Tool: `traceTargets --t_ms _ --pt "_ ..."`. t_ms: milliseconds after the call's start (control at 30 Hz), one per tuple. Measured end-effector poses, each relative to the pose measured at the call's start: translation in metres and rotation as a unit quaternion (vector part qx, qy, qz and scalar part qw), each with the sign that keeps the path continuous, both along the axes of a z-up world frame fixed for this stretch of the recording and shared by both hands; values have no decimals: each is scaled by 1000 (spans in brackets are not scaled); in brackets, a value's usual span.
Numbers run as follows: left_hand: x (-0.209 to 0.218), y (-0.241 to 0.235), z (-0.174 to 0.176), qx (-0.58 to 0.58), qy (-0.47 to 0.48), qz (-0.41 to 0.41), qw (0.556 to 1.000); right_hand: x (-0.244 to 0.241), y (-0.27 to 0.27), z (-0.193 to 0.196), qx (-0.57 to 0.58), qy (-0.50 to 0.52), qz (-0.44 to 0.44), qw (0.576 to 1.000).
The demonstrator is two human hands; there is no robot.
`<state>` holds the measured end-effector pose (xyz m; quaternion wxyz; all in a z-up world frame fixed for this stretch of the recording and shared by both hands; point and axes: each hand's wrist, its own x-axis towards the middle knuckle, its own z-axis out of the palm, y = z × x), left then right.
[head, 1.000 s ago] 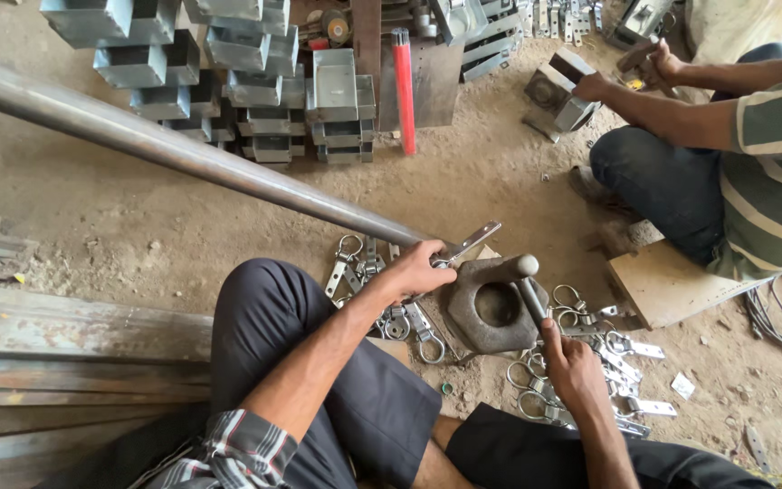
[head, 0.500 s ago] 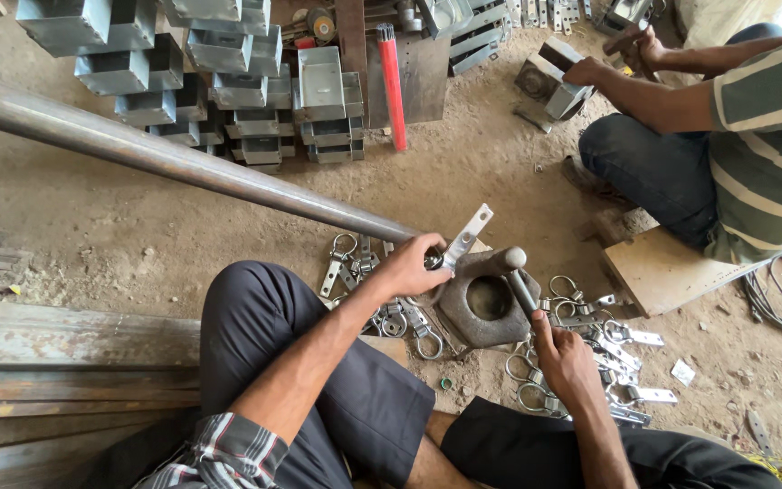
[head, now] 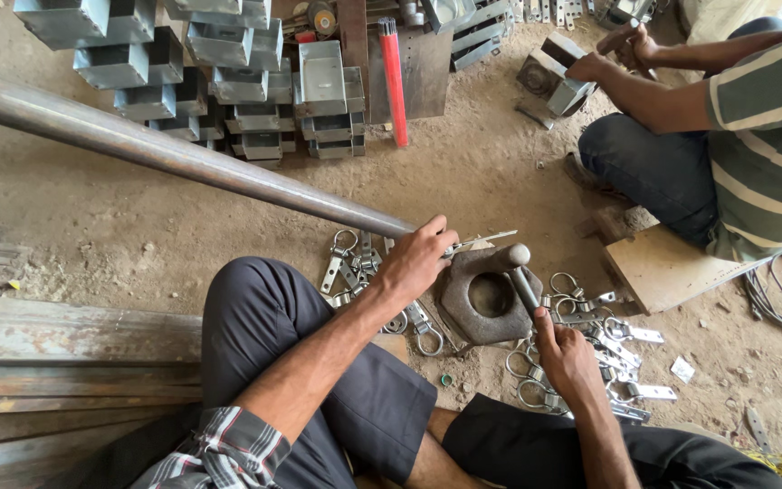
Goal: The person hammers metal components into place on a jig and then uses a welding tool to secure them.
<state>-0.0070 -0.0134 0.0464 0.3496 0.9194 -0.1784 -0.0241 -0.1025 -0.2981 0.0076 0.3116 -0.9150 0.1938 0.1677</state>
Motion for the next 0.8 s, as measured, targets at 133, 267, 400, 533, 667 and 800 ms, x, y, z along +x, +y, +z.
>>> traceTargets --t_ms 133,267,400,533,667,800 --pt "2 2 -3 -7 -63 4 998 -1 0 -4 2 -7 1 1000" --pt "4 2 -2 -1 -64 6 998 1 1 1 -3 5 -3 1000" --pt "9 12 -3 12 21 30 999 0 5 9 10 0 -14 1000" --pt "15 47 -10 5 113 81 990 -3 6 13 7 -4 -1 1000" --pt "14 76 -17 171 36 116 978 1 7 15 1 -19 2 1000" --pt "11 60 -28 159 -26 104 981 3 9 27 10 -11 -18 1000"
